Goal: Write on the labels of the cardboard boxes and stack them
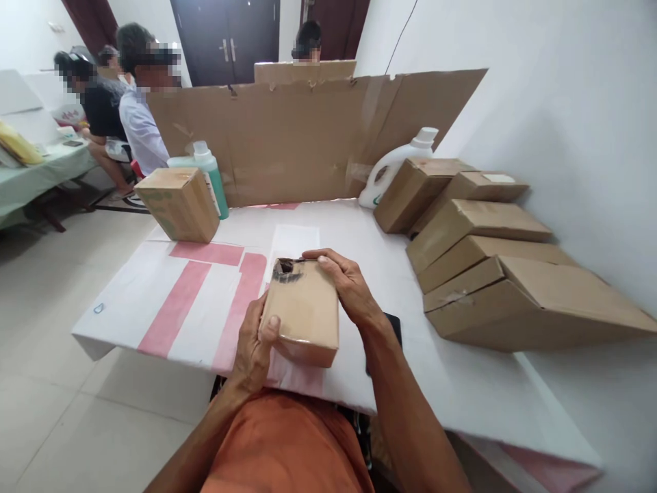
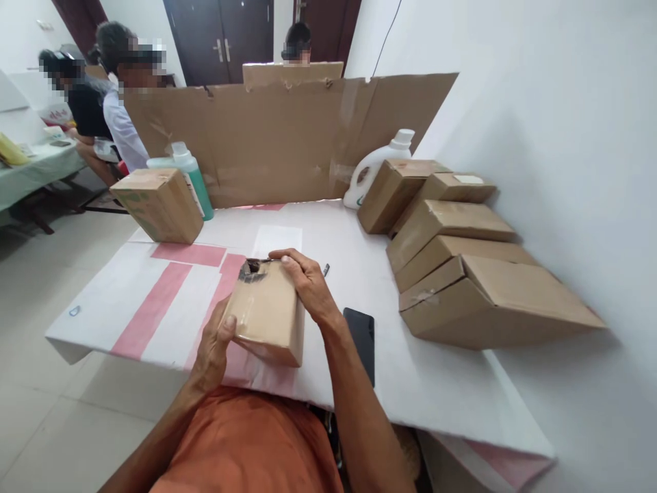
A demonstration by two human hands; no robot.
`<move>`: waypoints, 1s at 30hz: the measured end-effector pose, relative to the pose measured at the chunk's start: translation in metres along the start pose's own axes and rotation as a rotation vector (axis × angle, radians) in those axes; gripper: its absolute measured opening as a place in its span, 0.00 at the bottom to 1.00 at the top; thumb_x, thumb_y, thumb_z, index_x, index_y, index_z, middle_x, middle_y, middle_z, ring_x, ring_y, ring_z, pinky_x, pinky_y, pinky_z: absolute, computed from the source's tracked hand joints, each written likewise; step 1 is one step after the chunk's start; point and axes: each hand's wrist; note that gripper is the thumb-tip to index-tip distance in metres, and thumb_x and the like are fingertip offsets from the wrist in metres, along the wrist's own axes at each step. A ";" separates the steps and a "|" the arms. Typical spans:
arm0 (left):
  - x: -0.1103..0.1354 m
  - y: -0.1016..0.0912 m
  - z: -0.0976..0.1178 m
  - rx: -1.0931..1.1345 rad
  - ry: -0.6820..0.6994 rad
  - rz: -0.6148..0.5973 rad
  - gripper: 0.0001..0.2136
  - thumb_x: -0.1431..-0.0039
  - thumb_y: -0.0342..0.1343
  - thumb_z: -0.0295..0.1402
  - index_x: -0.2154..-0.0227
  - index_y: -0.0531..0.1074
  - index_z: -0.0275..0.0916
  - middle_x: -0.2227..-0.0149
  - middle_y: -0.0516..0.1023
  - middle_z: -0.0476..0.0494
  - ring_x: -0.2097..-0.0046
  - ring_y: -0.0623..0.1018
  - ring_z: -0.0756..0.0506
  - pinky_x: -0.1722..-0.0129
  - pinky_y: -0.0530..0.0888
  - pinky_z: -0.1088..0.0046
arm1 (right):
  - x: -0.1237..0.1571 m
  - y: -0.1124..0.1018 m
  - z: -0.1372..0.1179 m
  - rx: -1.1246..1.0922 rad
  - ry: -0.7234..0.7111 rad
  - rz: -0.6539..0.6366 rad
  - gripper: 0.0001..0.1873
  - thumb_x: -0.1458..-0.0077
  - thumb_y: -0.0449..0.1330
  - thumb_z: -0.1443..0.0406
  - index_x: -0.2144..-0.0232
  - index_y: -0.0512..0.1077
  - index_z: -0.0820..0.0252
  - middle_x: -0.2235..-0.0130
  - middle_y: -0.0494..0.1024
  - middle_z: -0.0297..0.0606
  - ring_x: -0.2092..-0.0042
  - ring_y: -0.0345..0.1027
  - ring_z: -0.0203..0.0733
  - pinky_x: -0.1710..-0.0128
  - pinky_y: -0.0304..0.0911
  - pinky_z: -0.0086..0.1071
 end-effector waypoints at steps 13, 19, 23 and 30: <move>-0.087 0.019 0.036 -0.158 0.051 -0.134 0.09 0.40 0.60 0.39 0.64 0.78 0.40 0.61 0.82 0.44 0.62 0.79 0.45 0.65 0.74 0.70 | 0.001 -0.018 -0.035 0.552 -0.081 -0.146 0.11 0.43 0.56 0.68 0.64 0.79 0.57 0.63 0.84 0.37 0.61 0.76 0.44 0.58 0.66 0.35; -0.083 0.029 0.029 -0.261 0.091 -0.066 0.06 0.42 0.57 0.32 0.64 0.78 0.40 0.63 0.82 0.44 0.65 0.79 0.46 0.67 0.75 0.72 | 0.004 -0.002 -0.028 0.657 -0.065 -0.117 0.11 0.42 0.57 0.70 0.64 0.80 0.58 0.62 0.85 0.40 0.61 0.77 0.45 0.57 0.65 0.35; -0.085 0.028 0.028 -0.329 0.083 -0.066 0.07 0.42 0.56 0.31 0.64 0.79 0.40 0.63 0.82 0.43 0.67 0.80 0.46 0.65 0.76 0.69 | 0.003 0.001 -0.028 0.672 -0.055 -0.099 0.11 0.44 0.58 0.70 0.65 0.81 0.58 0.63 0.85 0.39 0.61 0.77 0.44 0.58 0.65 0.34; -0.082 0.026 0.030 -0.177 0.033 -0.084 0.11 0.44 0.56 0.34 0.61 0.79 0.39 0.62 0.81 0.42 0.60 0.80 0.43 0.64 0.76 0.70 | 0.004 0.005 -0.037 0.713 -0.013 -0.067 0.11 0.43 0.59 0.70 0.63 0.81 0.60 0.61 0.86 0.42 0.60 0.78 0.45 0.58 0.65 0.33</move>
Point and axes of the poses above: each hand's wrist, its own x-axis away from the middle knuckle, its own y-axis out of the palm, z = x × y
